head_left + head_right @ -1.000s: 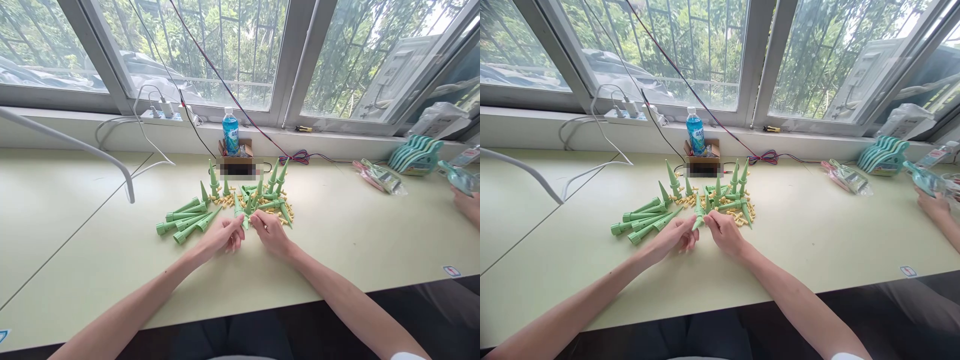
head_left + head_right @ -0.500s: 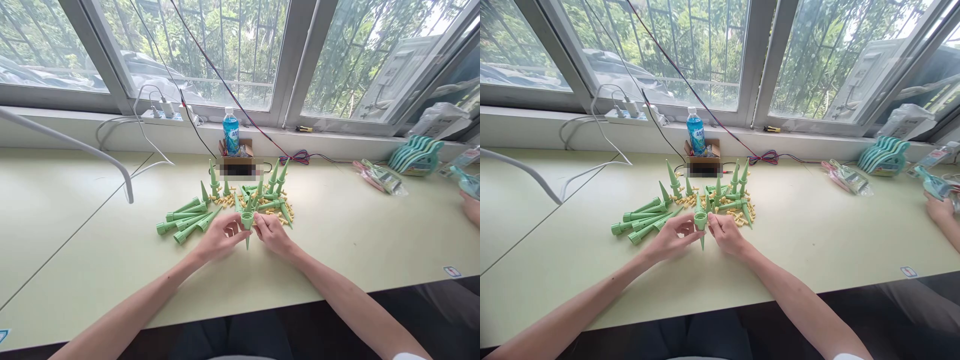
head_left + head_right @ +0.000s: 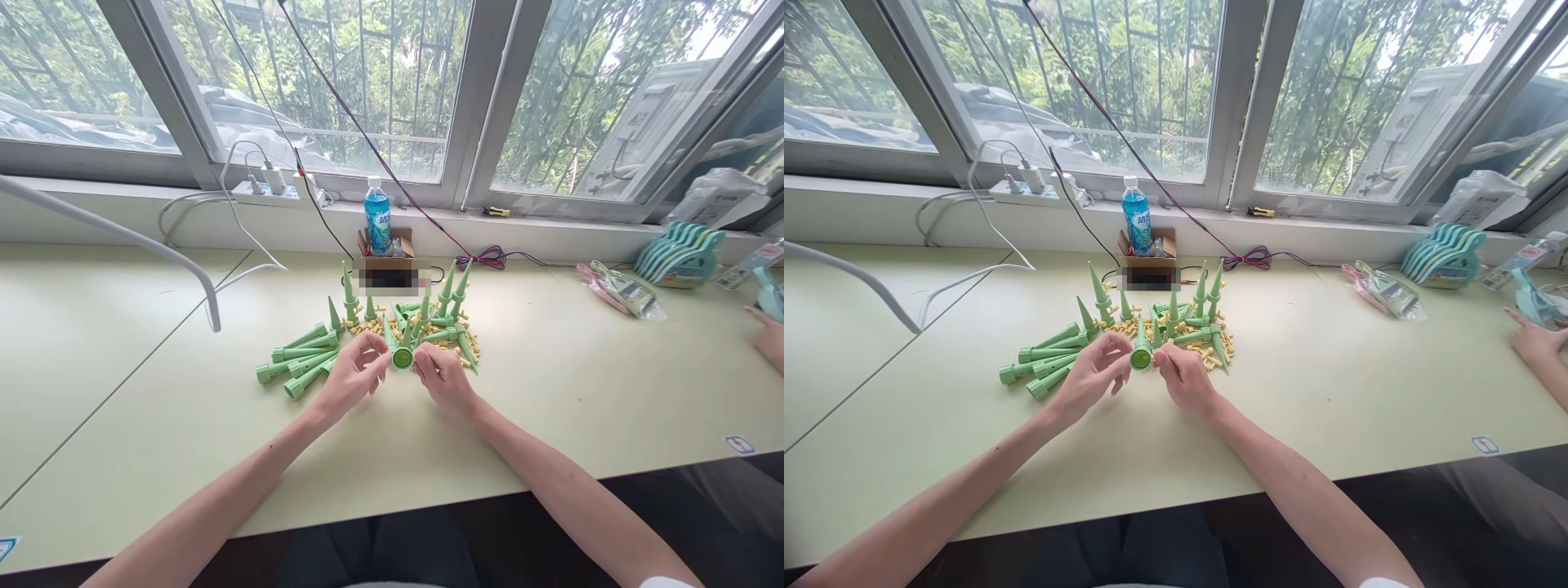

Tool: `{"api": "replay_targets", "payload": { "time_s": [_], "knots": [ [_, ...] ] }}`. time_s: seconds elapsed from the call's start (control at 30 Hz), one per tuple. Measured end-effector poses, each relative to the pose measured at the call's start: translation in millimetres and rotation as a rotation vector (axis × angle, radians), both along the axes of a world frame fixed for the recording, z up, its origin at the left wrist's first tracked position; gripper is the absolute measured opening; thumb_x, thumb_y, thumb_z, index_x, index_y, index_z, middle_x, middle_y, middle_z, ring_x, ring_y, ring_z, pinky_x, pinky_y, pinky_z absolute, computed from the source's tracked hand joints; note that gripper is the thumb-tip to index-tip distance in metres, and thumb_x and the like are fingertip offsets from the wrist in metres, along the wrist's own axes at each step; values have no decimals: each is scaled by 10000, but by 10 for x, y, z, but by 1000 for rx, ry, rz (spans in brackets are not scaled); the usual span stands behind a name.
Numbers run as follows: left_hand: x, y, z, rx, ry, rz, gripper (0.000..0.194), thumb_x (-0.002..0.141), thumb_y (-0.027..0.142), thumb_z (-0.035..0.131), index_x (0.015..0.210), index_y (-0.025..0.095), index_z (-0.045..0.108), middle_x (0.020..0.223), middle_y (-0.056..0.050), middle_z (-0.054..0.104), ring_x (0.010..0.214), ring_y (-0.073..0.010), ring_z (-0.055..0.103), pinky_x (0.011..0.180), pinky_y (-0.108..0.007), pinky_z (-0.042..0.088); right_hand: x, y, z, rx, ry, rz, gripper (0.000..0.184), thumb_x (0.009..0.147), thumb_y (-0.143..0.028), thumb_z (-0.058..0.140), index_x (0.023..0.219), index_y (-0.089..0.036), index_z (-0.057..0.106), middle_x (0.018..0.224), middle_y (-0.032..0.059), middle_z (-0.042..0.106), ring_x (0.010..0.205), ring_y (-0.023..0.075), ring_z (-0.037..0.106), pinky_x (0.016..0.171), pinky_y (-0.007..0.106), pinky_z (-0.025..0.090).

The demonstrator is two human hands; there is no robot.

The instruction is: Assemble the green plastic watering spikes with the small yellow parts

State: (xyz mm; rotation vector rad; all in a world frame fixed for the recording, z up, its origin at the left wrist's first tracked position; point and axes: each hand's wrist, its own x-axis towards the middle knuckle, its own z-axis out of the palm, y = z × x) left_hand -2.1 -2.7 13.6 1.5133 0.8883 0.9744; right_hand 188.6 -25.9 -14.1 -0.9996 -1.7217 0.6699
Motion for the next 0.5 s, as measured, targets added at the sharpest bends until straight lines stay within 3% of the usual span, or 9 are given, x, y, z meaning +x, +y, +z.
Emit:
{"api": "replay_targets", "payload": {
  "time_s": [0.13, 0.23, 0.5],
  "knots": [
    [3, 32, 18, -263, -52, -156, 499, 886, 623, 559, 746, 144, 539, 707, -12, 512, 552, -107, 534, 324, -157, 359, 7, 3, 11, 48, -62, 3, 413, 1037, -451, 387, 758, -185, 537, 610, -22, 488, 529, 107, 420, 533, 238, 344],
    [10, 27, 12, -379, -63, -274, 517, 861, 639, 589, 783, 128, 569, 736, -31, 543, 552, -111, 547, 298, -147, 343, 13, 6, 13, 69, -89, 6, 395, 1038, -430, 397, 778, -181, 559, 629, -15, 522, 543, 109, 436, 542, 232, 353],
    [-6, 18, 11, -352, -106, -306, 364, 840, 480, 702, 884, 156, 541, 746, 20, 485, 552, -105, 573, 352, -166, 401, 16, 11, 2, 97, -103, 33, 358, 1032, -425, 423, 794, -187, 546, 601, -36, 467, 520, 103, 394, 521, 227, 326]
  ]
}}
